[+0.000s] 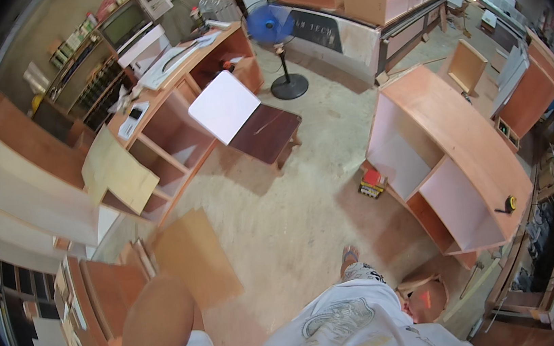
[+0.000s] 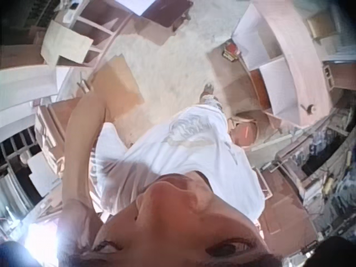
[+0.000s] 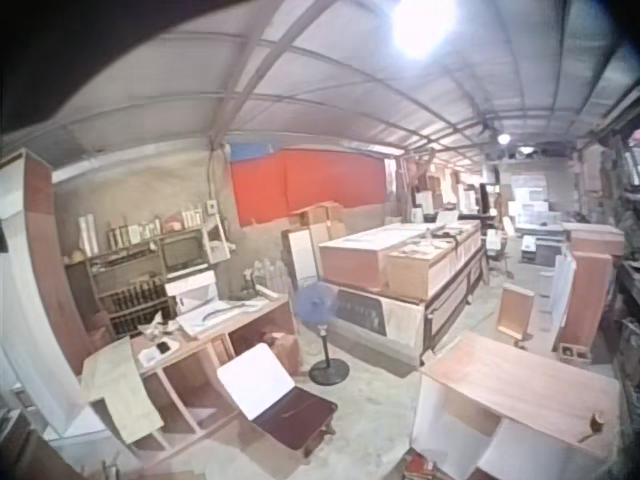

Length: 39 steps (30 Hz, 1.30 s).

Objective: The person measures a white board with a tape measure and marks it with a pencil. They then sit on the floor and use a utility knife and a wooden straightedge to cut the board along the marked line.

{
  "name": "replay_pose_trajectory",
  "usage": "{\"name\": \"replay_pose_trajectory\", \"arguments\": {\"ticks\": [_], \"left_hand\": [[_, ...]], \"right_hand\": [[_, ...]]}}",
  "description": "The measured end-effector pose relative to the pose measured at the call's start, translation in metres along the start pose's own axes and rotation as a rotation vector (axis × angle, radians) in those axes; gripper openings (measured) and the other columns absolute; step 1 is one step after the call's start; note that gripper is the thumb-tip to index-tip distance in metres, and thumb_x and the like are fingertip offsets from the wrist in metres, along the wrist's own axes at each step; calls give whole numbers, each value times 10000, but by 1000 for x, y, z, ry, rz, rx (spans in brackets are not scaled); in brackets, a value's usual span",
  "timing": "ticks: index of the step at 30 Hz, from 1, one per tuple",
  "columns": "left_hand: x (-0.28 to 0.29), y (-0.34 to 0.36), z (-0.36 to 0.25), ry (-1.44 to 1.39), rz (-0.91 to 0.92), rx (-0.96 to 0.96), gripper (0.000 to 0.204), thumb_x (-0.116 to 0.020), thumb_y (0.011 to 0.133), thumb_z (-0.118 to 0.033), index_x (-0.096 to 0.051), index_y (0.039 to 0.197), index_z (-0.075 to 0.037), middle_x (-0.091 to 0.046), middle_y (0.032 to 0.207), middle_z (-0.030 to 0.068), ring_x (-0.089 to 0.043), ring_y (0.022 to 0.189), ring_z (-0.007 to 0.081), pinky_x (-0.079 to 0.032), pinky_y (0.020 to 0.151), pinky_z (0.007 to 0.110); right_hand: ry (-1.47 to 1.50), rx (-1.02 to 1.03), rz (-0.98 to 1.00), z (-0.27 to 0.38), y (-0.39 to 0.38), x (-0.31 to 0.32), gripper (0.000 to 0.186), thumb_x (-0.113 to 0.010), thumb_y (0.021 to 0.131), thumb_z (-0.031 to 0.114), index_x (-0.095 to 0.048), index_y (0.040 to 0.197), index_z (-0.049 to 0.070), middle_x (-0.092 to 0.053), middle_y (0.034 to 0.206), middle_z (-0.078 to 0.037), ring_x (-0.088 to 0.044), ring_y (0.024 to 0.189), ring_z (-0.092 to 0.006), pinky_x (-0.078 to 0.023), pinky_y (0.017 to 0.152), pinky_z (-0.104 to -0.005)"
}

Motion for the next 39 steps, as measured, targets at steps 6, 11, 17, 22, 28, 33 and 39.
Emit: {"name": "replay_pose_trajectory", "arguments": {"ticks": [6,11,17,22,28,33,39], "left_hand": [[-42,-21,166,161,78,132,243,-730,1008,-182,-665,1177,-20,-736,1064,135,-680,1035,306,-540,906,442],[-53,-48,296,145,59,165,249,-731,1007,-182,-666,1183,-18,-736,1067,136,-681,1040,310,-540,911,446],[-32,-90,453,53,33,165,257,-732,1006,-183,-666,1190,-17,-736,1069,138,-682,1045,314,-540,917,451],[-19,-101,593,5,44,190,263,-733,1005,-184,-666,1196,-16,-737,1071,139,-683,1049,318,-539,922,455],[-36,-117,747,-46,48,206,271,-735,1004,-185,-666,1204,-15,-737,1074,141,-684,1055,323,-539,928,459],[-108,-138,880,-17,82,216,278,-736,1003,-186,-666,1210,-13,-738,1076,142,-685,1059,327,-539,932,463],[-213,-178,1057,226,106,263,286,-737,1001,-187,-667,1217,-12,-738,1079,144,-687,1064,332,-539,938,468]], "right_hand": [[-1020,678,-126,353,30,-145,439,-669,905,419,-785,1071,29,-765,1000,-235,-727,971,-435,-560,847,-511],[-758,666,-36,600,8,-274,498,-753,880,458,-680,1057,-2,-732,1039,-230,-700,996,-396,-540,884,-466],[-963,929,141,695,36,-446,359,-750,926,388,-728,1052,52,-765,1008,-161,-734,957,-327,-563,855,-443],[-1098,812,483,714,9,-521,301,-744,954,326,-744,1148,95,-758,1038,-122,-727,970,-289,-571,838,-424],[-901,858,283,874,4,-566,260,-743,965,271,-726,1115,60,-761,967,-108,-710,888,-230,-570,822,-379],[-693,1083,227,1068,45,-594,232,-730,985,237,-722,1089,30,-749,912,-105,-700,856,-197,-562,790,-349],[-444,1387,-40,1436,153,-586,168,-741,972,209,-735,1014,46,-722,879,-90,-663,796,-191,-541,738,-367]]}}
Point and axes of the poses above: each hand's wrist, its own y-axis towards the middle knuckle, its own x-axis out of the back of the hand, z = x × y, the point moved 6 cm from there along y, towards the middle knuckle
